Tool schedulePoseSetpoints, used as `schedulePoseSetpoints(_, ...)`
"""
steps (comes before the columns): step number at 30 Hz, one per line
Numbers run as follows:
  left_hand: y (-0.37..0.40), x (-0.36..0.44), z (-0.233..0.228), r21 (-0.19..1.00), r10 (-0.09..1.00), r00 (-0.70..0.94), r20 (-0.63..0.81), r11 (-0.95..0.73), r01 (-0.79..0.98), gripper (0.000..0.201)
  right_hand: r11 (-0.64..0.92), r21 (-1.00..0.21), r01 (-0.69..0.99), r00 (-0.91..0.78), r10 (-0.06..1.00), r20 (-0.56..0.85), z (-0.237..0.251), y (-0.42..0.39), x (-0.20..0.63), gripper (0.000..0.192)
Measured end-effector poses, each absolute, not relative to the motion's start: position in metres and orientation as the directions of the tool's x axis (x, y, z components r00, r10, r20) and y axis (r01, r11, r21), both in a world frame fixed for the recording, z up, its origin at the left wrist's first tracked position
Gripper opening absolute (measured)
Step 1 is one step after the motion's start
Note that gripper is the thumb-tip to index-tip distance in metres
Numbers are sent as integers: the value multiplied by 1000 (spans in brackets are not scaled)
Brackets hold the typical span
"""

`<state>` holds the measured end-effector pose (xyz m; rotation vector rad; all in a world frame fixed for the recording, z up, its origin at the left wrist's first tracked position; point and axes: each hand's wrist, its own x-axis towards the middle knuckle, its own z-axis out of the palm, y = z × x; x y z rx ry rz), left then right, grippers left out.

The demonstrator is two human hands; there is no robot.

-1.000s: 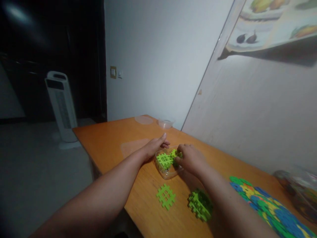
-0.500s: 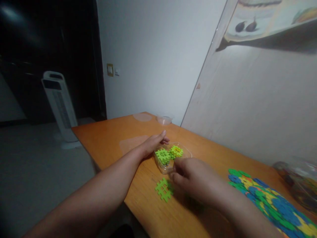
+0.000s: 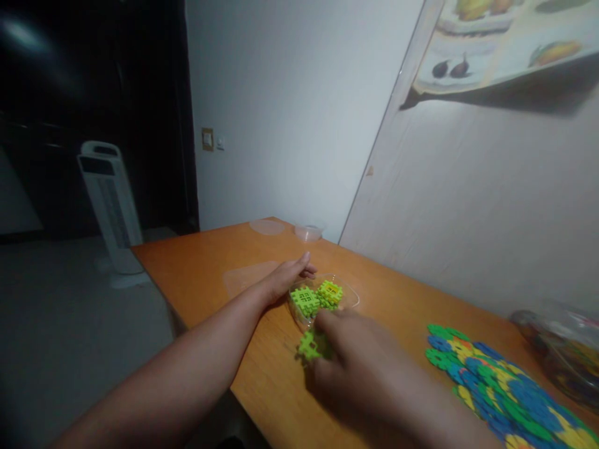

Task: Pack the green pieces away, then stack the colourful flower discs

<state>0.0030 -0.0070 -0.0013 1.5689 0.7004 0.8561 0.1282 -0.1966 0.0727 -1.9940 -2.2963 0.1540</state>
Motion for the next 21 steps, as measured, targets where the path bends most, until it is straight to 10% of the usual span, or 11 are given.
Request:
schedulePoseSetpoints(16, -2, 5, -5, 981, 813, 559, 166, -192, -13, 91, 3, -271, 962, 28, 993, 111, 75, -152, 234, 13)
schedulePoseSetpoints(21, -5, 5, -2, 979, 815, 554, 171, -205, 1, 96, -119, -262, 958, 109, 993, -53, 41, -154, 280, 25)
